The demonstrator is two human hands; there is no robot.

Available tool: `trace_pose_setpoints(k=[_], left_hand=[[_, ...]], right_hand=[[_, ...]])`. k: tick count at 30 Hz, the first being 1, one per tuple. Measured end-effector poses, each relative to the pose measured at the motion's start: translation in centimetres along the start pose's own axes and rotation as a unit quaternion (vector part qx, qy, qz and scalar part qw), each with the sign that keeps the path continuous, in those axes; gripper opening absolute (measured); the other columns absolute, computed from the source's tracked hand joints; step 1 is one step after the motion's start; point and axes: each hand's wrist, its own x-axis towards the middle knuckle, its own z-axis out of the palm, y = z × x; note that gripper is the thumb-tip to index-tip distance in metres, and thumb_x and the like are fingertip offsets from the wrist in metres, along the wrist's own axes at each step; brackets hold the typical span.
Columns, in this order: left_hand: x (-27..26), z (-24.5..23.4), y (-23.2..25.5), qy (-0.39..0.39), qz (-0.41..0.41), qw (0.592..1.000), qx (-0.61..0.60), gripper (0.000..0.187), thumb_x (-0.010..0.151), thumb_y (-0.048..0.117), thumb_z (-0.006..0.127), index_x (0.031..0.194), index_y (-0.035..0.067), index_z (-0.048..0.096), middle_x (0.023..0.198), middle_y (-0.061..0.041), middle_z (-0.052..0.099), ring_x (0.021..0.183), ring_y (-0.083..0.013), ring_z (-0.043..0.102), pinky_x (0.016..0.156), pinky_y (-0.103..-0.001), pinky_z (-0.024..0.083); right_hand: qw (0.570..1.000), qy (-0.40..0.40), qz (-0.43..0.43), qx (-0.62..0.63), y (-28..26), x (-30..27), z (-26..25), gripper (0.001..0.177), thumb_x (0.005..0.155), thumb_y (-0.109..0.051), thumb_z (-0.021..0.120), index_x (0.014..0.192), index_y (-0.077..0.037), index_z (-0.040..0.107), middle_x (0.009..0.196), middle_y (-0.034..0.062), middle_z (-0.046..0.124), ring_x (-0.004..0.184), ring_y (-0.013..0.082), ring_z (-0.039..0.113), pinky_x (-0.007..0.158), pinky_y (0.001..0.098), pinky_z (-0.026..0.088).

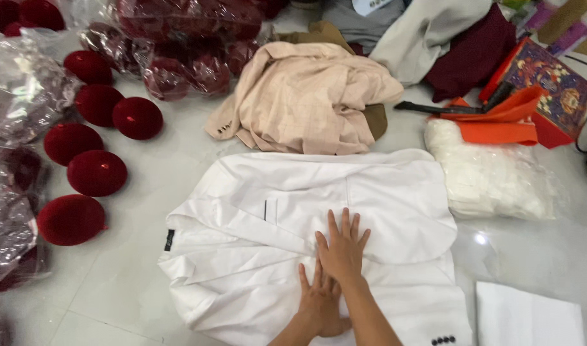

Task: The person buttons a white jacket while sitting on the floor, smooths the fabric by hand, and folds it.

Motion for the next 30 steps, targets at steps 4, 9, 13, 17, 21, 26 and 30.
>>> trace_pose_setpoints(k=[4, 9, 13, 17, 21, 26, 30], left_hand=[[-0.7, -0.5, 0.6, 0.017, -0.009, 1.0, 0.005, 0.109, 0.085, 0.066, 0.039, 0.165, 0.013, -0.013, 0.172, -0.013, -0.028, 0.154, -0.0372, -0.033, 0.119, -0.072, -0.016], [-1.6, -0.7, 0.6, 0.026, -0.004, 1.0, -0.004, 0.106, 0.085, 0.065, 0.042, 0.166, 0.018, -0.008, 0.173, -0.01, -0.025, 0.154, -0.0364, -0.034, 0.119, -0.07, -0.017], [6.2, 8.8, -2.8, 0.599, 0.024, 0.772, 0.209, 0.129, 0.064, 0.099, 0.047, 0.16, 0.018, 0.015, 0.177, -0.015, -0.004, 0.164, -0.0411, -0.01, 0.121, -0.067, -0.005], [7.6, 8.9, -4.6, 0.553, 0.02, 0.824, 0.12, 0.098, 0.087, 0.076, 0.053, 0.161, 0.015, 0.031, 0.171, -0.021, 0.016, 0.158, -0.0453, 0.006, 0.122, -0.061, 0.007], [7.6, 8.2, -7.9, 0.569, -0.051, 0.803, 0.17, 0.086, 0.097, 0.07, 0.035, 0.164, 0.018, 0.022, 0.172, -0.016, 0.014, 0.16, -0.0399, 0.007, 0.126, -0.056, 0.009], [6.0, 7.2, -9.9, 0.576, -0.049, 0.784, 0.226, 0.087, 0.095, 0.074, 0.035, 0.164, 0.023, 0.021, 0.173, -0.009, 0.013, 0.162, -0.0308, 0.007, 0.13, -0.047, 0.005], [5.8, 6.8, -10.1, 0.584, -0.041, 0.772, 0.249, 0.085, 0.095, 0.07, 0.031, 0.164, 0.021, 0.018, 0.174, -0.01, 0.009, 0.162, -0.0308, 0.004, 0.132, -0.047, 0.003]], right_hand=[[0.996, 0.066, -0.052, -0.025, 3.3, -1.7, 2.4, 0.066, 0.101, -0.048, 0.043, 0.162, -0.027, 0.027, 0.172, 0.0079, 0.014, 0.157, 0.0396, 0.006, 0.121, 0.0644, 0.008], [0.995, 0.038, -0.079, -0.039, 4.2, -0.1, -0.2, 0.063, 0.102, -0.052, 0.036, 0.162, -0.034, 0.025, 0.173, 0.003, 0.009, 0.158, 0.0347, 0.002, 0.123, 0.0589, 0.004], [0.996, -0.067, -0.049, -0.017, 3.7, -0.8, -3.6, 0.063, 0.105, -0.049, 0.026, 0.164, -0.032, 0.012, 0.174, -0.0002, -0.005, 0.16, 0.0281, -0.012, 0.126, 0.0542, -0.007], [0.971, 0.185, -0.091, -0.119, 10.3, -1.2, 0.0, 0.068, 0.098, -0.051, 0.044, 0.16, -0.023, 0.034, 0.17, 0.014, 0.023, 0.155, 0.0424, 0.02, 0.117, 0.0669, 0.019], [0.989, 0.112, -0.001, -0.093, 16.4, -2.6, -0.8, 0.068, 0.102, -0.055, 0.032, 0.163, -0.027, 0.022, 0.172, 0.0086, 0.013, 0.158, 0.0373, 0.008, 0.122, 0.0614, 0.01], [0.991, 0.102, 0.001, -0.082, 18.1, -2.5, -0.2, 0.068, 0.102, -0.054, 0.03, 0.164, -0.029, 0.017, 0.173, 0.0063, 0.01, 0.158, 0.0361, 0.009, 0.123, 0.0596, 0.011], [0.975, 0.22, -0.022, -0.034, 17.1, -0.5, -0.5, 0.056, 0.103, -0.045, 0.041, 0.147, -0.011, 0.045, 0.154, 0.017, 0.041, 0.143, 0.0389, 0.036, 0.115, 0.0579, 0.028]])
